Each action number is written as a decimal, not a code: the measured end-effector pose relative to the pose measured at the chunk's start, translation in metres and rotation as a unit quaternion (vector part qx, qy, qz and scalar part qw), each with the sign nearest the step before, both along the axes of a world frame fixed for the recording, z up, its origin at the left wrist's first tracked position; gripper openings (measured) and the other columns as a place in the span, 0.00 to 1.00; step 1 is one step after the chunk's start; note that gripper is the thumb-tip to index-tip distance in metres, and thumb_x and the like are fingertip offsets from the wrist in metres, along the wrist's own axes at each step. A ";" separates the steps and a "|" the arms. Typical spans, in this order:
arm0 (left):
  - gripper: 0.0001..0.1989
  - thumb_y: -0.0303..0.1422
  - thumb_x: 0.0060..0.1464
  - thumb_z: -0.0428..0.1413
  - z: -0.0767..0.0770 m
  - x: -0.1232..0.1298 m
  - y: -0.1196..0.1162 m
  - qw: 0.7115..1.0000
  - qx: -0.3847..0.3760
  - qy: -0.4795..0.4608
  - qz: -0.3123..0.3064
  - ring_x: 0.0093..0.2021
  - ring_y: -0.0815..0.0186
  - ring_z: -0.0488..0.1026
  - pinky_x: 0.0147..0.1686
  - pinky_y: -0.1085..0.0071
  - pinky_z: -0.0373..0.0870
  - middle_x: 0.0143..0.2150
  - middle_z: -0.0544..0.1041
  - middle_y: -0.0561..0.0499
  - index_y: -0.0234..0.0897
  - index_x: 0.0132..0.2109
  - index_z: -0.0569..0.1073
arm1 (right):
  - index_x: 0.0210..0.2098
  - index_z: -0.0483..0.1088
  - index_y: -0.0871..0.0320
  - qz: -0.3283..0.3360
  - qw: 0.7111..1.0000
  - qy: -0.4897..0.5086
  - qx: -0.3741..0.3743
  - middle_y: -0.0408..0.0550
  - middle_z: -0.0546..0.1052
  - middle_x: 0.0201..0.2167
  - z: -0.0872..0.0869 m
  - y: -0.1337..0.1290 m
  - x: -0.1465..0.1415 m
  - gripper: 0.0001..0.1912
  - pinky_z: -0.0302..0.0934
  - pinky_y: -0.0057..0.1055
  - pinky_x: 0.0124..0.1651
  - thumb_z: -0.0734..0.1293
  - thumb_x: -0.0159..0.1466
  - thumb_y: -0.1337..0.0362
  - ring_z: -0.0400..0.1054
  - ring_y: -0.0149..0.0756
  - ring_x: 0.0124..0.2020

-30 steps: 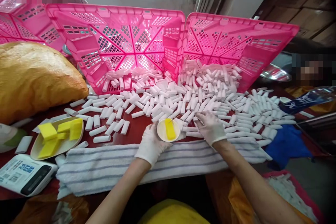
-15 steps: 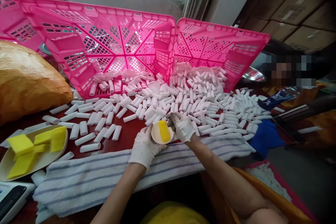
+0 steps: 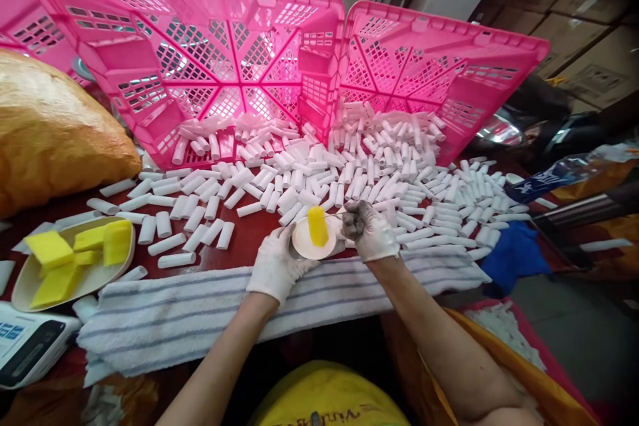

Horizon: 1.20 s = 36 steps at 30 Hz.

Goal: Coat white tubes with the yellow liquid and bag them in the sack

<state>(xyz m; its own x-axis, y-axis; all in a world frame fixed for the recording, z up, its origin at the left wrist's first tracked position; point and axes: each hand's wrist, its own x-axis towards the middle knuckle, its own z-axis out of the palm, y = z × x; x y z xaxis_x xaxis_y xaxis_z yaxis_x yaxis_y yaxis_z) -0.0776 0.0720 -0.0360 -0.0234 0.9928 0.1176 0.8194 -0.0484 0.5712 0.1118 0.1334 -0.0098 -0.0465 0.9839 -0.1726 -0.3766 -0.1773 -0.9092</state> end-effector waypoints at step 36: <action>0.45 0.56 0.39 0.58 -0.008 0.003 -0.002 0.997 0.044 0.057 -0.004 0.47 0.53 0.70 0.49 0.61 0.65 0.51 0.70 0.41 0.36 0.60 0.62 | 0.31 0.71 0.58 -0.001 0.974 -0.219 0.060 0.46 0.73 0.23 -0.013 -0.035 -0.018 0.18 0.66 0.31 0.26 0.64 0.61 0.49 0.66 0.31 0.21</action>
<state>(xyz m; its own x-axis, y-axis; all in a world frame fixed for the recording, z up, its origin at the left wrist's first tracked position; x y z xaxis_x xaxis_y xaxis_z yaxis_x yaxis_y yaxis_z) -0.0746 0.0704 -0.0439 0.0038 0.9788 0.2049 0.8779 -0.1014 0.4680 0.0942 0.0983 -0.0230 0.0074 0.9982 -0.0588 0.0509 -0.0591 -0.9970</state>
